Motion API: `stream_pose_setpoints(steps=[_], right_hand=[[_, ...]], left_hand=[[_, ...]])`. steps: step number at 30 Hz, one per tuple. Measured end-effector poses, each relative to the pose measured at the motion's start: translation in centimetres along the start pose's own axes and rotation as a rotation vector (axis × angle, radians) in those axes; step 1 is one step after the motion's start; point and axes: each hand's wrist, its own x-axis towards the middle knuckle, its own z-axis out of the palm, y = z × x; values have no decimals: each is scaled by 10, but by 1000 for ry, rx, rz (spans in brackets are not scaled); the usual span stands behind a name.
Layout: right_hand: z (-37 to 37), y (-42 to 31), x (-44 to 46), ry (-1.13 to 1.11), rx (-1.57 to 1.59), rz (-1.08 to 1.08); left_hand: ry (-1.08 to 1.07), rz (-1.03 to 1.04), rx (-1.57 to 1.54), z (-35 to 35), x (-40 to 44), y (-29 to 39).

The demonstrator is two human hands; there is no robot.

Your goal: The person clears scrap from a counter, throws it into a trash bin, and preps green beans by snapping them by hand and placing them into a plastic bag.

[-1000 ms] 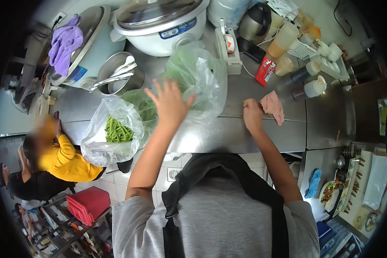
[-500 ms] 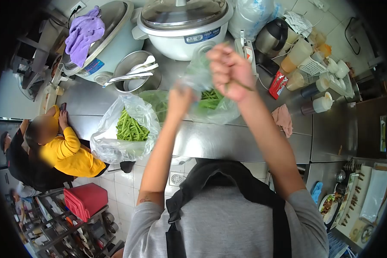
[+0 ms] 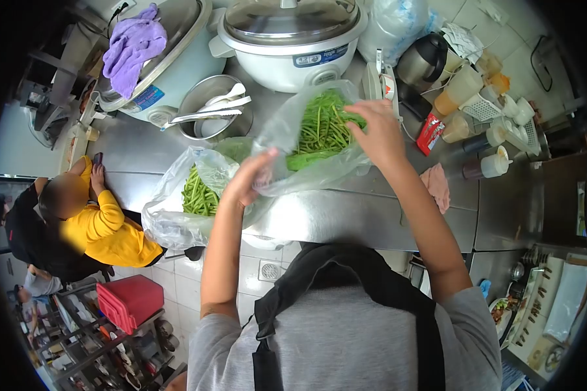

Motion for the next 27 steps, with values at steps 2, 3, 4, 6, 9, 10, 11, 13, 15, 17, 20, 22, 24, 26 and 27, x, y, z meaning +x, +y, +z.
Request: stream_pose_setpoints(steps=[2, 3, 4, 6, 9, 10, 11, 13, 15, 17, 20, 22, 24, 26, 27], right_hand=[[-8, 0, -21, 268, -158, -20], [-5, 3, -29, 305, -186, 65], [1, 9, -37, 341, -212, 154], [32, 65, -65, 2, 31, 425], [55, 116, -101, -179, 1378, 996], [60, 125, -108, -100, 1604, 896], [66, 134, -114, -20, 1822, 781], [71, 132, -114, 136, 2109, 692], [75, 112, -106, 299, 2258, 778], [78, 121, -106, 275, 2046, 941], [88, 143, -104, 223, 1723, 1143], [83, 147, -99, 283, 1411, 1093], [42, 136, -96, 423, 998, 879], [23, 122, -79, 458, 577, 592], [19, 112, -69, 462, 373, 442]], left_hand=[[-114, -57, 185, -20, 27, -22], [-114, -60, 122, -19, 32, -26], [-114, -66, 62, -21, 38, -30], [-156, 104, -524, -10, 38, -21], [-62, 197, -954, 10, 43, -10], [13, 208, -1033, 7, 59, -20], [95, 220, -1113, 3, 74, -34], [-381, 70, -1363, -21, 110, -86], [-394, -86, -1460, -22, 111, -93], [-327, -184, -1422, -21, 114, -97], [-311, -46, -1011, -29, 113, -101], [88, 139, -672, 30, 57, -49], [405, 595, -30, 52, 38, -45], [685, 958, 636, 66, 30, -37], [621, 1005, 918, 69, 39, -29]])
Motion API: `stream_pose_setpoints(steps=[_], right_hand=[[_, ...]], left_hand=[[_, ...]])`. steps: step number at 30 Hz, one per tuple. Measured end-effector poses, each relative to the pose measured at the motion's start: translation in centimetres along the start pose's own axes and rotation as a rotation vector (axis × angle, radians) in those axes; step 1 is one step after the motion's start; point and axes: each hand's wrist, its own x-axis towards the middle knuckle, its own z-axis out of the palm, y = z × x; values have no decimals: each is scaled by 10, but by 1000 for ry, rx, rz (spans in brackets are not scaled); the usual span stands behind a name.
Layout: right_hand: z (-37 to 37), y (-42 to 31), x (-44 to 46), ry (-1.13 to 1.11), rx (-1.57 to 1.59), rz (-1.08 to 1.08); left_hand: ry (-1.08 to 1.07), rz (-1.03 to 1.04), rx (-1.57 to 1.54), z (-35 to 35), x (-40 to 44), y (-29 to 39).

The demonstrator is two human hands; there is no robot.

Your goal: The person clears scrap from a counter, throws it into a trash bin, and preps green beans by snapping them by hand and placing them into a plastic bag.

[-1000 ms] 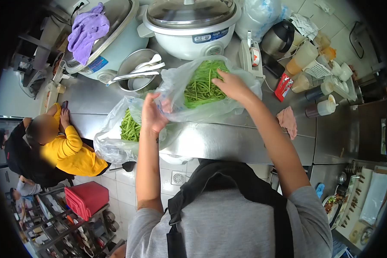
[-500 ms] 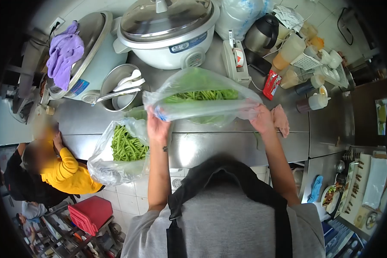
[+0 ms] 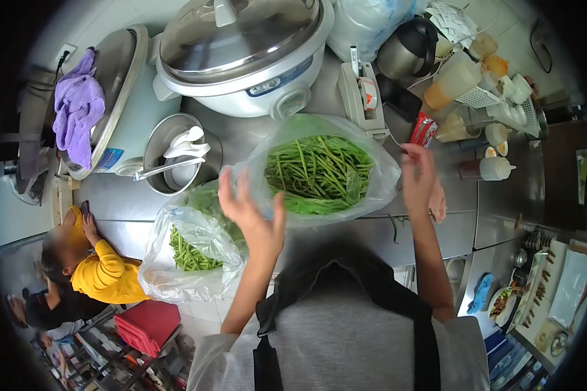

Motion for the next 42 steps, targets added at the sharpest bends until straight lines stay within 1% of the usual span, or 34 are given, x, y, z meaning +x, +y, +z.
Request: stream_pose_setpoints(steps=[1, 3, 4, 5, 6, 7, 9, 10, 12, 13, 15, 17, 18, 21, 22, 24, 25, 26, 27, 28, 29, 30, 31, 33, 34, 36, 37, 40, 42], right_hand=[[10, -17, 2, -39, -127, -110], [31, -45, 6, -112, -378, -336], [33, -38, 7, -122, -324, -262], [39, -26, 6, -128, -270, -191], [43, -15, 9, -134, -215, -124], [44, -5, 14, -169, -223, -117], [41, 12, 14, -259, -237, -81], [40, 15, 15, -321, -94, 93], [41, 18, 26, -439, 201, 416], [41, 12, 31, -445, 386, 539], [37, 3, 39, -444, 756, 789], [38, 5, 43, -508, 972, 832], [39, 2, 45, -538, 1082, 853], [42, -6, 48, -508, 1299, 881], [47, 1, 47, -477, 1163, 822], [55, 20, 44, -409, 892, 693], [49, 22, 38, -369, 693, 540], [41, 23, 30, -325, 492, 387], [33, 24, 20, -284, 288, 236], [21, 22, 10, -143, 212, 218], [3, 18, -2, -214, 61, 251], [-21, 0, -11, -285, -90, 284], [-41, -11, -25, -356, -242, 314], [-61, 11, -72, -493, -324, 308], [-64, 24, -95, -481, -349, 268], [-66, 47, -133, -457, -402, 192], [-67, 53, -141, -462, -385, 210], [-63, 59, -146, -479, -309, 250], [-57, 60, -137, -481, -237, 277]], left_hand=[[-123, 95, 160, 11, 11, -1], [-375, 112, 411, 47, 28, -23], [-490, 91, 478, 62, 37, -39], [-580, 60, 456, 73, 48, -55], [-640, 14, 355, 80, 59, -65], [-675, -82, 130, 83, 70, -69], [-730, -398, -575, 87, 85, -78], [-732, -556, -930, 86, 93, -76], [-893, -787, -1358, 74, 119, -64], [-967, -904, -1572, 64, 132, -54], [-1001, -923, -1681, 52, 143, -46], [-1069, -942, -1781, 42, 154, -48], [-950, -966, -1703, 34, 157, -47], [-1154, -894, -1953, 24, 159, -42], [-1200, -985, -1987, 27, 155, -47], [-847, -1180, -1625, 38, 138, -51], [-686, -1245, -1436, 46, 130, -54], [-906, -1103, -1651, 52, 123, -82], [-874, -1080, -1681, 48, 123, -83], [-836, -1060, -1711, 41, 119, -82], [-797, -1043, -1737, 32, 115, -82], [-887, -894, -1623, 20, 115, -85], [-728, -802, -1280, 11, 108, -71], [-401, -579, -607, -7, 95, -42], [-282, -318, -463, -8, 86, -54], [-73, -37, -276, -26, 67, -22], [31, 102, -180, -33, 54, -7], [-100, 210, -231, -41, 10, 9], [-198, 214, -235, -44, -20, 14]])
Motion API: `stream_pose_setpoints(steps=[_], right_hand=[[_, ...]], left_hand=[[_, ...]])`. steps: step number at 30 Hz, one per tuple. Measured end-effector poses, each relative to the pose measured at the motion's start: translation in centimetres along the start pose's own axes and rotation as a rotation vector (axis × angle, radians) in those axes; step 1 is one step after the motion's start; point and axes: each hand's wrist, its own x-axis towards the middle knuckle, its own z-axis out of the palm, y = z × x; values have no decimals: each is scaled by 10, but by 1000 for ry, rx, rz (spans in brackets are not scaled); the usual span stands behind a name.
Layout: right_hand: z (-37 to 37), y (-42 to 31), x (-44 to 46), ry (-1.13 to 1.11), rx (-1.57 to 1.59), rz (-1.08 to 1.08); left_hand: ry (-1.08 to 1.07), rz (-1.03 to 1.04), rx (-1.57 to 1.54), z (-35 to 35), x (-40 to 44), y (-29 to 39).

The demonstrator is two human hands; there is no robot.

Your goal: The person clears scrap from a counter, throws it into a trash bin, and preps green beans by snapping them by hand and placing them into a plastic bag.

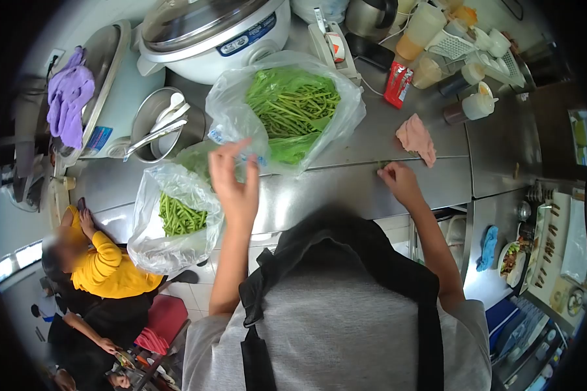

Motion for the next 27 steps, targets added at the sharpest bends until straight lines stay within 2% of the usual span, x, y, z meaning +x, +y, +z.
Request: stream_pose_setpoints(steps=[4, 7, 8, 9, 12, 13, 15, 16, 19, 20, 22, 24, 26, 27], right_hand=[[-19, -80, 37, 22, 104, -136], [-21, -163, 74, -33, 80, -278], [-9, -171, 91, 5, 55, -382], [0, -171, 103, 43, 28, -485], [-9, -147, 112, 281, 88, -555], [-21, -125, 108, 369, -6, -552], [-48, -56, 92, 472, -250, -496], [-54, -21, 82, 490, -403, -446], [-38, 41, 62, 522, -483, -407], [-20, 52, 65, 602, -423, -317], [17, 52, 87, 766, -299, -146], [42, 18, 91, 726, -198, -121], [52, -20, 79, 506, -254, -332], [55, -37, 70, 421, -234, -372]], left_hand=[[-195, -204, -183, 9, -61, 10], [-253, -222, -104, 17, -99, -14], [-232, -216, 11, 20, -107, -24], [-212, -212, 123, 25, -112, -34], [-259, -99, 383, 49, -128, -54], [-292, -50, 455, 60, -134, -51], [-567, -118, 280, 77, -132, -28], [-589, -54, 221, 91, -135, -21], [-555, 113, 111, 124, -125, -3], [-526, 167, 82, 133, -117, -1], [-535, 47, -30, 153, -97, -8], [-524, -56, -160, 165, -82, -9], [-484, -140, -303, 161, -71, -8], [-447, -165, -361, 155, -75, -9]])
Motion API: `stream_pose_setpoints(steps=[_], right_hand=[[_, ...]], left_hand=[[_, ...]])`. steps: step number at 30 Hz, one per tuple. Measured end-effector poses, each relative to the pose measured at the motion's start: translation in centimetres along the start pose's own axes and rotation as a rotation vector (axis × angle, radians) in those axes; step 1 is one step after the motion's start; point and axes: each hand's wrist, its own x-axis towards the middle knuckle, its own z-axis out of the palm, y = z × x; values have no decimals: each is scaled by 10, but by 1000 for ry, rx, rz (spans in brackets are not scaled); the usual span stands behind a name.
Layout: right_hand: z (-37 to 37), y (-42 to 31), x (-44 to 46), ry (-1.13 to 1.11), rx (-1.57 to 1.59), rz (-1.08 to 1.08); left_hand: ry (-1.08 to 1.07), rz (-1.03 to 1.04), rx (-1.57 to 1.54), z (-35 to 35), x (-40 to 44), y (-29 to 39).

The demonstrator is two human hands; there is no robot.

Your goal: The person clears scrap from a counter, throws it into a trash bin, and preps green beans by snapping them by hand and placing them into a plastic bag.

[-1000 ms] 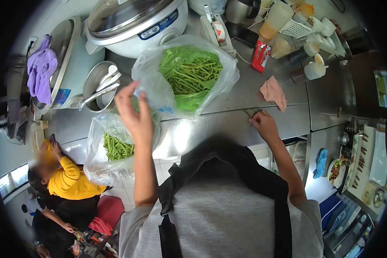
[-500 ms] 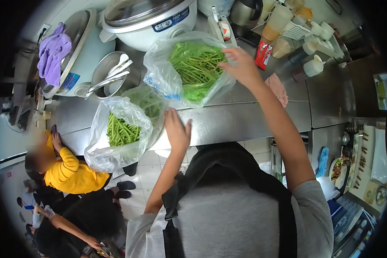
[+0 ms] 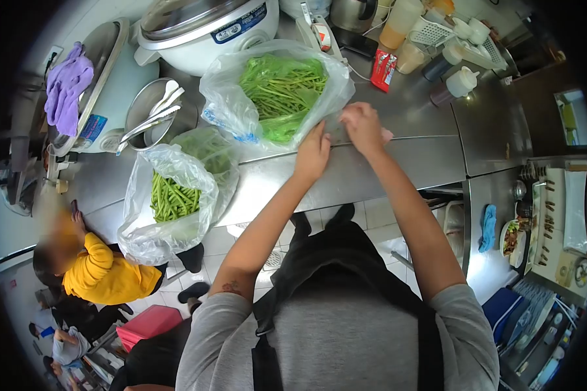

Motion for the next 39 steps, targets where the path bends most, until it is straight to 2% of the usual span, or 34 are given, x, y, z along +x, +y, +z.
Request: stream_pose_setpoints(steps=[2, 4, 5, 7, 9, 11, 12, 13, 16, 19, 22, 28, 29, 31, 33, 35, 38, 39], right_hand=[[-4, -20, -16, -120, 77, -75], [-10, -22, -34, -228, 135, -150], [-17, -18, -40, -206, 220, -152], [-37, -8, -47, -162, 391, -152], [-76, 14, -57, -56, 657, 141], [-105, 64, -73, 99, 443, 316], [-110, 89, -86, 85, 244, 306], [-104, 105, -100, 81, 48, 290], [-68, 85, -115, 210, -281, 141], [-24, 26, -102, 147, -84, 76], [-1, -32, -82, 32, 176, -41], [25, -89, -90, -275, 491, -426], [28, -95, -100, -305, 532, -487], [20, -116, -121, -389, 666, -415], [10, -132, -143, -457, 786, -340], [7, -140, -150, -488, 885, -272], [-32, -129, -120, -313, 1071, -89], [-60, -124, -104, -387, 1162, 188]], left_hand=[[70, -2, -124, -8, -17, 2], [138, -175, -266, -12, -59, -1], [129, -272, -391, -16, -83, -5], [64, -455, -420, -32, -135, 21], [-126, -715, -700, -26, -183, -6], [-176, -956, -1021, -13, -202, -3], [-198, -1054, -1186, -7, -203, -3], [-234, -1074, -1314, -1, -200, -12], [-184, -1111, -1536, 12, -177, -29], [-233, -1194, -1682, 15, -162, -41], [-301, -1183, -1697, 9, -163, -48], [-276, -1103, -1663, -19, -164, -68], [-206, -1094, -1687, -20, -166, -68], [-68, -1076, -1730, -21, -172, -67], [-183, -1078, -1549, -14, -180, -86], [-174, -1141, -1429, -14, -182, -82], [-271, -1417, -1449, 12, -192, -96], [-349, -1440, -1427, 6, -181, -64]])
